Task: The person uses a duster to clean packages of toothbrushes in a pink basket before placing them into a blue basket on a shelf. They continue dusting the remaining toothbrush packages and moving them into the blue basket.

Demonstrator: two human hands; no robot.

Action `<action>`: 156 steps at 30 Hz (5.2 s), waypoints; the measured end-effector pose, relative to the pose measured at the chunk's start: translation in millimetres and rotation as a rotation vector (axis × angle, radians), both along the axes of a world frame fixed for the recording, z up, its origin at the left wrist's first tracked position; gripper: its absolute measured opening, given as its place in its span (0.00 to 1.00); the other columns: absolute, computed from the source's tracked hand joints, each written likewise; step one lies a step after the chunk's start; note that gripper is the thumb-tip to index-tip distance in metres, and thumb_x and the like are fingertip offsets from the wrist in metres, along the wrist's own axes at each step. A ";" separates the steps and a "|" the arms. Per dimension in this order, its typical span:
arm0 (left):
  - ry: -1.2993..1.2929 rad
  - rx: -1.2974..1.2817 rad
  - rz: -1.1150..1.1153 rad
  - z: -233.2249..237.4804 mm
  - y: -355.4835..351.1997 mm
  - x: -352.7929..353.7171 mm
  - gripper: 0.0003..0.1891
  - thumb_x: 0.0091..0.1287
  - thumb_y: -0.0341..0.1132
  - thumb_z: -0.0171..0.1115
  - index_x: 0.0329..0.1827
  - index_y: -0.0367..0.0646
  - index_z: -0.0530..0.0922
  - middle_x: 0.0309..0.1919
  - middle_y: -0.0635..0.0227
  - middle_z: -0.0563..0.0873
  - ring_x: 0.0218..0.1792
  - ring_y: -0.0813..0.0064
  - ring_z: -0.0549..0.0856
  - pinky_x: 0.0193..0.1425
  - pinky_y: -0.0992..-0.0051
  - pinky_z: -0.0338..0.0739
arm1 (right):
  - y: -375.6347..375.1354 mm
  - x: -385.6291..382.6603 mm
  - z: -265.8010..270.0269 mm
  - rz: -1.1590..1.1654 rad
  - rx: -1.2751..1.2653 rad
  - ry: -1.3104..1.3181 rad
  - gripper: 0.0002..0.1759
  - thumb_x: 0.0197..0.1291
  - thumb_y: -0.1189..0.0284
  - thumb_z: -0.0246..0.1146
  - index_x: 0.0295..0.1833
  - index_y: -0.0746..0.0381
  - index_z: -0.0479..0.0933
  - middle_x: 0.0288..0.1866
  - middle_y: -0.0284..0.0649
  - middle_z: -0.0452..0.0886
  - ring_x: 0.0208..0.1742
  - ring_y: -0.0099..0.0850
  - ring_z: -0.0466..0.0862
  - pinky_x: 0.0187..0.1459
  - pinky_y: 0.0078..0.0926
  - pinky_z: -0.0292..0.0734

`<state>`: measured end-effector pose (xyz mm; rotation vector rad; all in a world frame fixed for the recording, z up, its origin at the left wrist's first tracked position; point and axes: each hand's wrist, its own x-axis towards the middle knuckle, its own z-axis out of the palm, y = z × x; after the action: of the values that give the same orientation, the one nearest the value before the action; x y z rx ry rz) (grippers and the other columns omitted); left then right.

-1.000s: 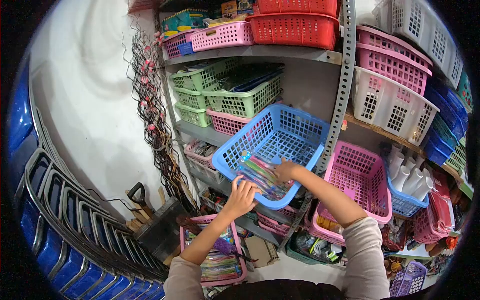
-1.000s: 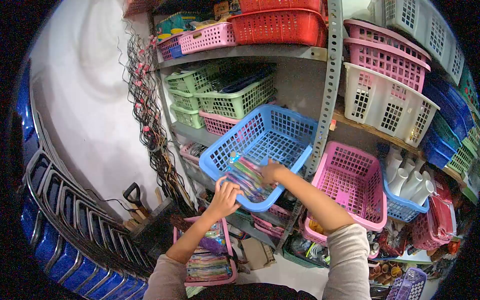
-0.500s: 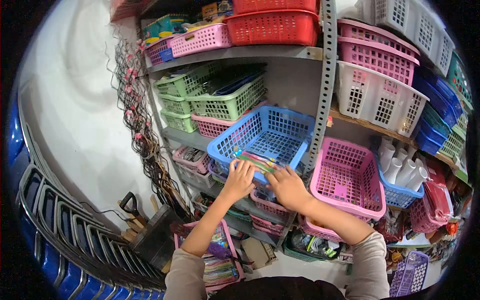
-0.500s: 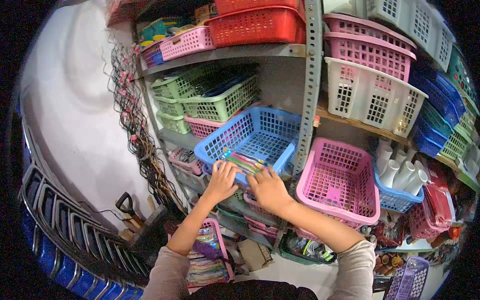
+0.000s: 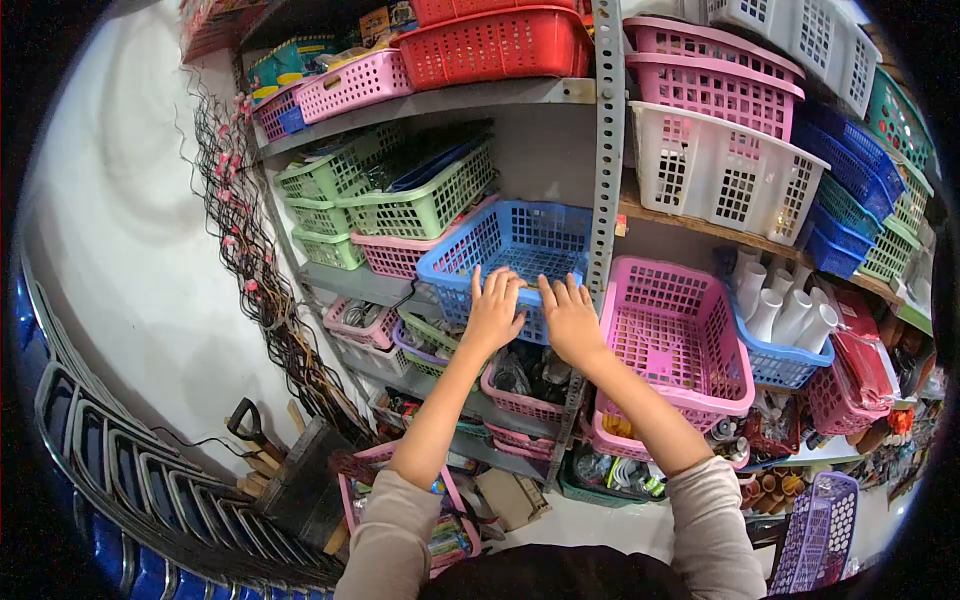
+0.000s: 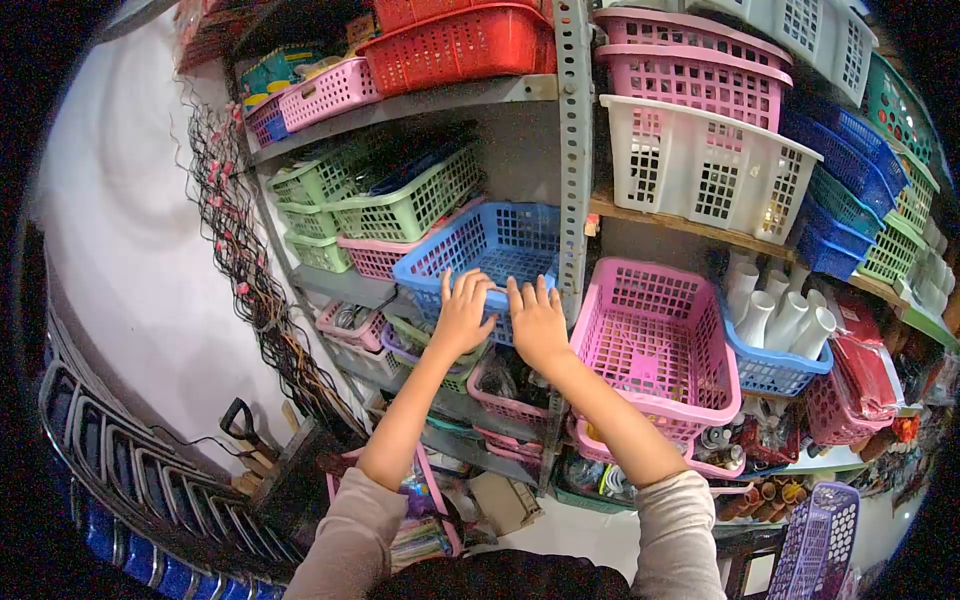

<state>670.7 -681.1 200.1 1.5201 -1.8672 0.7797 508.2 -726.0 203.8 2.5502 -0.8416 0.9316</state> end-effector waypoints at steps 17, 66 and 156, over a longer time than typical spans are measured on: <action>0.693 0.342 0.150 -201.3 167.7 -25.9 0.38 0.52 0.34 0.64 0.65 0.30 0.56 0.60 0.46 0.66 0.61 0.49 0.67 0.64 0.61 0.63 | 117.7 49.9 -156.0 0.556 0.635 0.006 0.24 0.52 0.78 0.55 0.58 0.64 0.66 0.50 0.52 0.68 0.48 0.52 0.74 0.48 0.43 0.72; 1.101 0.499 1.208 -427.4 477.2 -21.0 0.31 0.52 0.46 0.65 0.54 0.34 0.70 0.47 0.44 0.77 0.54 0.47 0.75 0.59 0.54 0.67 | 245.7 80.5 -379.4 0.584 1.047 0.280 0.46 0.43 0.71 0.67 0.67 0.72 0.53 0.43 0.55 0.78 0.41 0.49 0.80 0.44 0.38 0.74; 1.833 -0.727 -0.516 -180.2 478.2 -47.2 0.27 0.64 0.44 0.57 0.63 0.38 0.66 0.53 0.57 0.78 0.44 0.63 0.81 0.47 0.63 0.76 | 162.7 84.4 -140.6 1.266 0.588 0.048 0.18 0.41 0.74 0.58 0.43 0.63 0.77 0.30 0.50 0.77 0.31 0.51 0.77 0.31 0.39 0.73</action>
<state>623.5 -202.9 19.9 0.5770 -0.3536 -0.2777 592.6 -563.3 63.3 3.5563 0.8244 0.9365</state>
